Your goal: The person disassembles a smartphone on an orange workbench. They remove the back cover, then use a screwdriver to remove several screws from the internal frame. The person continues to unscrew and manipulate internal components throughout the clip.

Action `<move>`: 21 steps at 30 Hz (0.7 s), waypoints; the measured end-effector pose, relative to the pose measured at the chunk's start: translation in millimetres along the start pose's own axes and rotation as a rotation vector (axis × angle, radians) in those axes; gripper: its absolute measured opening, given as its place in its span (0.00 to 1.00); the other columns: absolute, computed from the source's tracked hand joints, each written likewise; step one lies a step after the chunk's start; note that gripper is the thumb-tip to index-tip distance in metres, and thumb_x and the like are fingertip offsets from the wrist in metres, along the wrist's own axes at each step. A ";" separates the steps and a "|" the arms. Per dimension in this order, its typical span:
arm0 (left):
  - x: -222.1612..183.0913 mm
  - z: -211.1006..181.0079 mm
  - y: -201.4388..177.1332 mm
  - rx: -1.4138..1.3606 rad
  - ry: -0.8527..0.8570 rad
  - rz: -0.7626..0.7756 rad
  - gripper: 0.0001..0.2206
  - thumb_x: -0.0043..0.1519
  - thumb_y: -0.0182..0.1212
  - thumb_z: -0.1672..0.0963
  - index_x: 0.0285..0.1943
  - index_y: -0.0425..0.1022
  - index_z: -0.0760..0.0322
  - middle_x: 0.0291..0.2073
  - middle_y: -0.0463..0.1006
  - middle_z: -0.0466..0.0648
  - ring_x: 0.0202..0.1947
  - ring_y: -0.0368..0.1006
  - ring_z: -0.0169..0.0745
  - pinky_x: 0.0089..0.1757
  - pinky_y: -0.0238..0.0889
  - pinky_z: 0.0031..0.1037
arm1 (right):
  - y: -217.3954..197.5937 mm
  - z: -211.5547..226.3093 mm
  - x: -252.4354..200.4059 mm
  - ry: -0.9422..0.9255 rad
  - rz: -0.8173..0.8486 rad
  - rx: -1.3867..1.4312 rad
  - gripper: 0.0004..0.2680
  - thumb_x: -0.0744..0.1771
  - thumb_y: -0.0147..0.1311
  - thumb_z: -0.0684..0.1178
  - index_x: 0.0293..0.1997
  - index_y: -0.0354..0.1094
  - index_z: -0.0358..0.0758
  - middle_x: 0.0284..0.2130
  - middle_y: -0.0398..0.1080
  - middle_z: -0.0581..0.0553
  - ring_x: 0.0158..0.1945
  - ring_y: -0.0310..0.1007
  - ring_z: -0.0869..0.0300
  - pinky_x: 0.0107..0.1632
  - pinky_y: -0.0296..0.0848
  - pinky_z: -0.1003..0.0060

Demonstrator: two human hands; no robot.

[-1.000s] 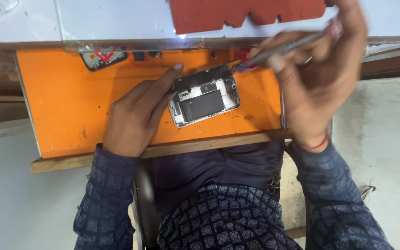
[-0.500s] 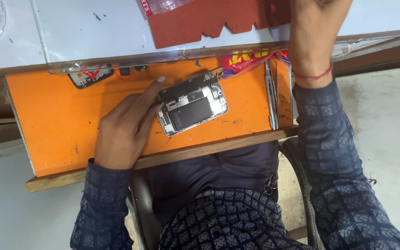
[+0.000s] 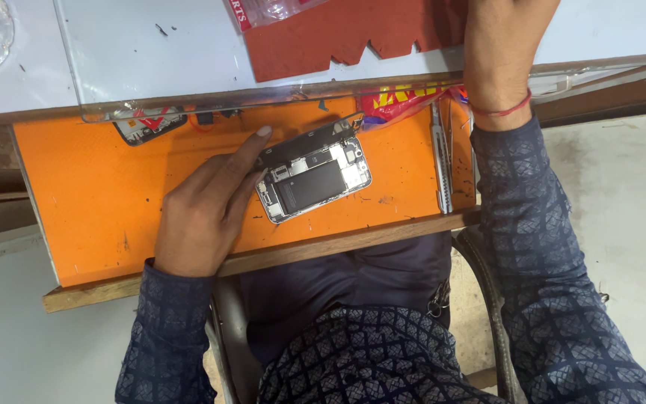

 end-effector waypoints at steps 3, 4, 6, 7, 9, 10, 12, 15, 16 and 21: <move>0.5 -2.2 -1.6 0.006 0.016 -0.009 0.23 0.67 0.64 0.61 0.72 0.70 0.56 0.43 0.81 0.55 0.38 0.79 0.49 0.39 0.72 0.37 | -3.3 1.7 -1.9 -0.013 -0.011 0.009 0.07 0.78 0.53 0.34 0.57 0.55 0.32 0.43 0.64 0.47 0.36 0.61 0.59 0.40 0.63 0.63; 0.7 -2.1 -1.4 0.004 0.011 -0.006 0.23 0.67 0.64 0.61 0.72 0.70 0.56 0.42 0.81 0.55 0.38 0.79 0.50 0.39 0.72 0.37 | -4.5 6.2 -3.1 -0.019 -0.020 0.032 0.07 0.79 0.53 0.34 0.58 0.55 0.32 0.44 0.65 0.46 0.37 0.61 0.58 0.40 0.63 0.62; -0.2 -0.4 -1.3 0.001 -0.007 0.000 0.23 0.67 0.65 0.60 0.72 0.70 0.55 0.41 0.81 0.55 0.37 0.78 0.50 0.39 0.72 0.38 | -4.5 22.5 -10.4 -0.041 -0.070 0.189 0.08 0.79 0.53 0.34 0.61 0.54 0.32 0.46 0.65 0.45 0.37 0.62 0.57 0.41 0.64 0.61; -0.9 -0.1 -0.8 -0.005 -0.006 0.006 0.23 0.67 0.65 0.60 0.72 0.70 0.55 0.41 0.80 0.55 0.37 0.78 0.50 0.39 0.72 0.38 | -1.1 36.4 -17.2 -0.057 -0.044 0.236 0.09 0.79 0.53 0.33 0.63 0.54 0.32 0.47 0.66 0.45 0.38 0.63 0.56 0.41 0.65 0.61; -0.5 1.3 -0.5 -0.010 -0.005 0.008 0.23 0.68 0.64 0.60 0.72 0.70 0.55 0.40 0.80 0.55 0.37 0.77 0.51 0.40 0.71 0.39 | 13.0 78.9 -41.9 -0.130 0.097 0.223 0.11 0.79 0.51 0.32 0.65 0.52 0.36 0.49 0.65 0.45 0.39 0.68 0.54 0.43 0.70 0.59; -0.5 1.1 -0.5 -0.017 -0.004 0.010 0.23 0.68 0.64 0.60 0.73 0.69 0.55 0.40 0.79 0.55 0.37 0.77 0.51 0.40 0.72 0.39 | 19.7 104.3 -58.6 -0.178 0.180 0.190 0.13 0.78 0.50 0.31 0.67 0.50 0.39 0.49 0.64 0.46 0.40 0.72 0.52 0.44 0.74 0.58; -0.5 0.0 -0.9 -0.031 -0.002 0.015 0.23 0.68 0.64 0.60 0.73 0.69 0.55 0.40 0.79 0.54 0.36 0.77 0.51 0.40 0.72 0.39 | 41.9 139.9 -79.9 -0.214 0.307 0.312 0.18 0.75 0.51 0.29 0.67 0.47 0.45 0.53 0.61 0.50 0.44 0.77 0.51 0.48 0.80 0.57; -1.8 -3.5 -3.8 -0.058 0.036 0.001 0.23 0.69 0.62 0.60 0.75 0.66 0.54 0.42 0.79 0.54 0.39 0.77 0.51 0.41 0.71 0.38 | 78.5 170.5 -104.9 -0.184 0.456 0.359 0.22 0.71 0.50 0.26 0.68 0.41 0.42 0.60 0.56 0.41 0.54 0.81 0.47 0.52 0.82 0.56; -1.5 -2.2 -2.5 -0.045 0.023 0.014 0.24 0.69 0.63 0.60 0.75 0.67 0.55 0.40 0.79 0.54 0.37 0.77 0.52 0.40 0.71 0.39 | 87.6 176.7 -111.8 -0.165 0.513 0.301 0.21 0.72 0.50 0.27 0.66 0.39 0.38 0.63 0.52 0.37 0.57 0.80 0.49 0.55 0.82 0.58; -2.4 -1.5 -2.7 -0.065 0.029 0.017 0.24 0.69 0.62 0.61 0.75 0.66 0.55 0.38 0.77 0.54 0.37 0.76 0.52 0.39 0.71 0.39 | 109.4 191.2 -123.2 -0.324 0.596 0.012 0.21 0.69 0.59 0.28 0.69 0.57 0.34 0.51 0.75 0.35 0.53 0.80 0.53 0.55 0.80 0.66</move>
Point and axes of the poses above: each hand's wrist, its own x-axis towards the middle knuckle, its own y-axis out of the palm, z = x × y, the point moved 10 cm from there along x, towards the middle knuckle
